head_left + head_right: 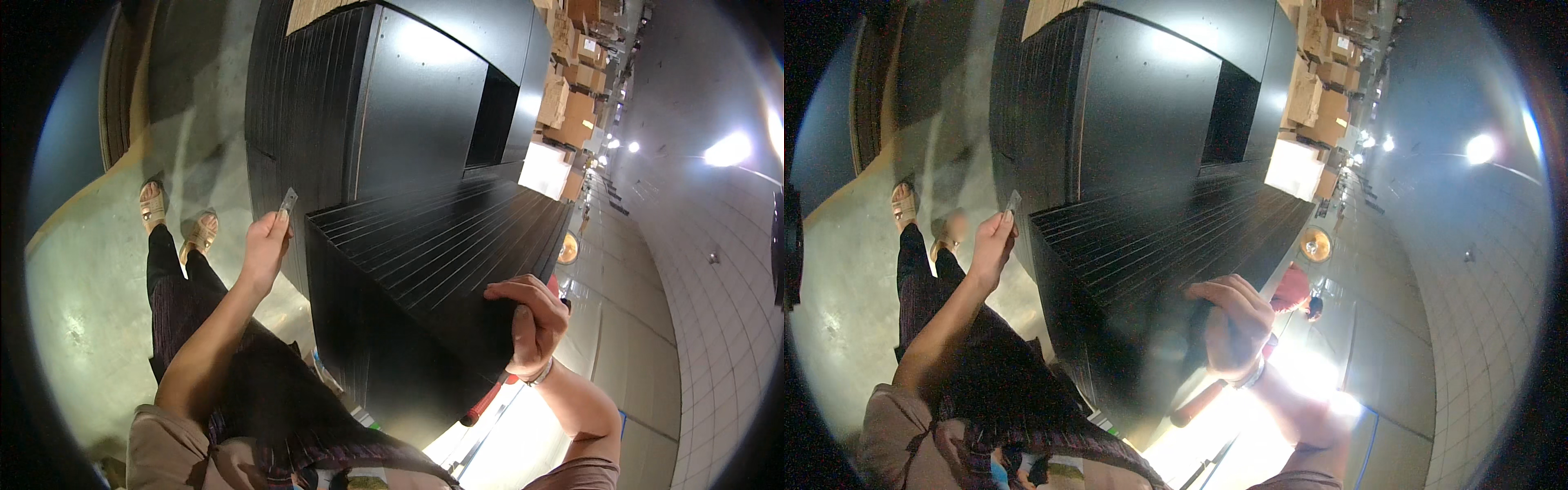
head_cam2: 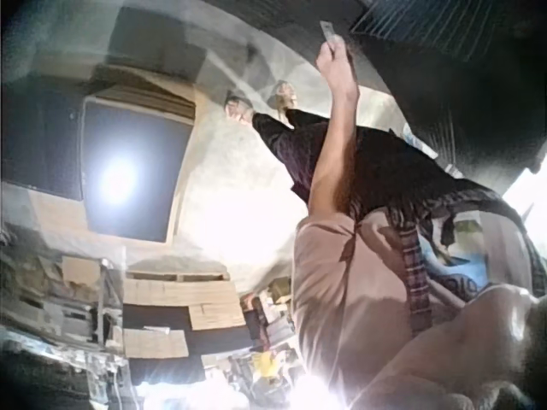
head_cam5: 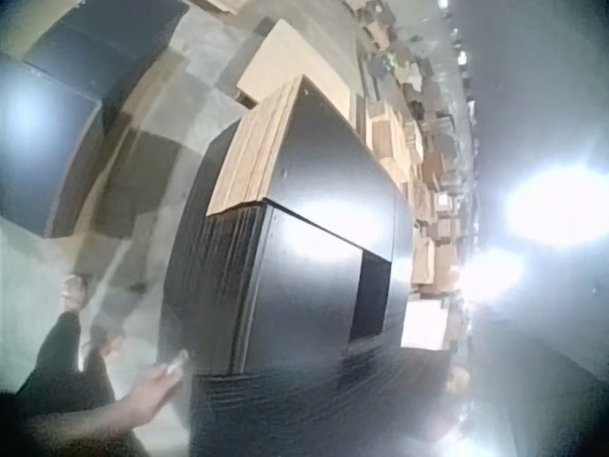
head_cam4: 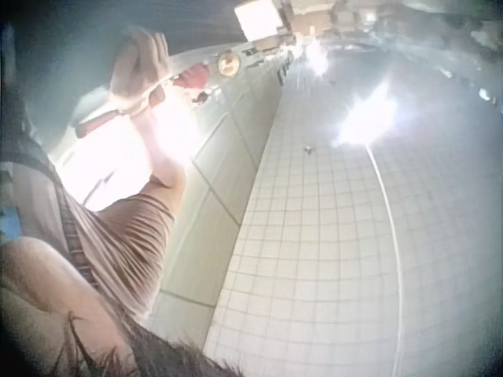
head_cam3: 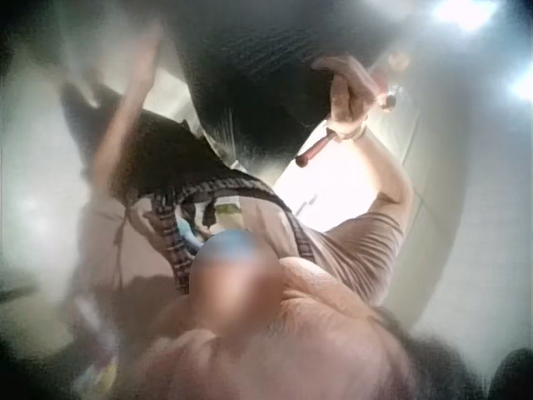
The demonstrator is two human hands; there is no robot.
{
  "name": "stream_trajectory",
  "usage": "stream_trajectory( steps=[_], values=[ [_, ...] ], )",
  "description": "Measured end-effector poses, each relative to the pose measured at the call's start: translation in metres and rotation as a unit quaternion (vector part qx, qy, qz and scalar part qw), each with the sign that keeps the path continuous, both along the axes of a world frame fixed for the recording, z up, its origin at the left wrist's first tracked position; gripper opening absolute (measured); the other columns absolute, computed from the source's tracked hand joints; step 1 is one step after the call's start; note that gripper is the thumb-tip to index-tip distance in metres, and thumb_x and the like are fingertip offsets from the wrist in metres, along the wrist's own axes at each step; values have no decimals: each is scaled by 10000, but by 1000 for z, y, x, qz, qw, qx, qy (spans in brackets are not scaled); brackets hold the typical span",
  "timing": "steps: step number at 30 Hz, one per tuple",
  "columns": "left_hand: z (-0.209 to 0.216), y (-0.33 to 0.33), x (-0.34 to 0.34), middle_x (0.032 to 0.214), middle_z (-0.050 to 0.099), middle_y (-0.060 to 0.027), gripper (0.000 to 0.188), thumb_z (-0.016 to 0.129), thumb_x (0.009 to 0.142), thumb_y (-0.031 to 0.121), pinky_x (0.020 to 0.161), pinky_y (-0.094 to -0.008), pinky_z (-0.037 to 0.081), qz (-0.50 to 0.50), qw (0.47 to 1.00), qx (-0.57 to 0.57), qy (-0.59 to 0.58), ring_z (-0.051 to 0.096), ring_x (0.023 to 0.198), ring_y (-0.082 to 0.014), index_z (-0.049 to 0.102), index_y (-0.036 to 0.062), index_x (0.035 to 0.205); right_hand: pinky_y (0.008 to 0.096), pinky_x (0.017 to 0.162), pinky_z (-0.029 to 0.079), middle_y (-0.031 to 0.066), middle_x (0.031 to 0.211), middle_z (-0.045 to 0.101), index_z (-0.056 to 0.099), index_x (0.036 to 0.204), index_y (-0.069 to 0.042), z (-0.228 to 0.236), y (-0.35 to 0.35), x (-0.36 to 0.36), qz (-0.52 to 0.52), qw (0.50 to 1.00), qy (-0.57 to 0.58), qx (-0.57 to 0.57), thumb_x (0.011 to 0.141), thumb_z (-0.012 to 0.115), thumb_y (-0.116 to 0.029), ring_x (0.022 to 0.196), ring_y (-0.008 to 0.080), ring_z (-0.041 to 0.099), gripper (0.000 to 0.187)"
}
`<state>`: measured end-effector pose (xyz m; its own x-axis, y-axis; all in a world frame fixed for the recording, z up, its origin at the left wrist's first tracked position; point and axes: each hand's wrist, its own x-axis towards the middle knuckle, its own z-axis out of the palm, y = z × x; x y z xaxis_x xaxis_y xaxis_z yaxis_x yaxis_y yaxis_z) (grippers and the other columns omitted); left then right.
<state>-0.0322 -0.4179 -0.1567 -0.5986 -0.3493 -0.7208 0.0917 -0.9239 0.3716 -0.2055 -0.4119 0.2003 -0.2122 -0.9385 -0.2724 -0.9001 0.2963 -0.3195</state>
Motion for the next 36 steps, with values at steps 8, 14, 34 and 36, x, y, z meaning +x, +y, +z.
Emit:
stream_trajectory(
  steps=[8,14,34,36],
  values=[
    [39,-40,-11,564,352,101,334,701,915,326,439,-238,194,-86,986,137,29,277,459,-27,464,180,730,330,693,550,196,821,706,699,893,69,-1,3,-3,-12,1000,5,10,873,459,-188,759,269,699,353],
    [35,-47,-12,574,351,93,319,696,914,279,459,-245,194,-114,981,147,60,283,481,-36,466,156,731,345,707,570,198,834,709,699,921,65,6,4,-9,2,1000,9,23,871,463,-192,761,277,702,352],
    [41,-70,-14,676,425,101,186,753,817,79,552,-196,314,-147,983,-56,92,392,611,-22,620,97,946,367,639,538,196,773,685,660,888,92,11,-11,-8,3,999,-4,43,700,482,-5,693,309,691,276],
    [45,-84,-9,682,425,105,193,763,803,56,562,-195,322,-227,965,-65,118,395,614,-20,667,83,967,367,643,537,194,775,683,659,889,88,12,-11,-9,4,999,-5,48,723,481,-17,698,307,691,266]
  ],
)
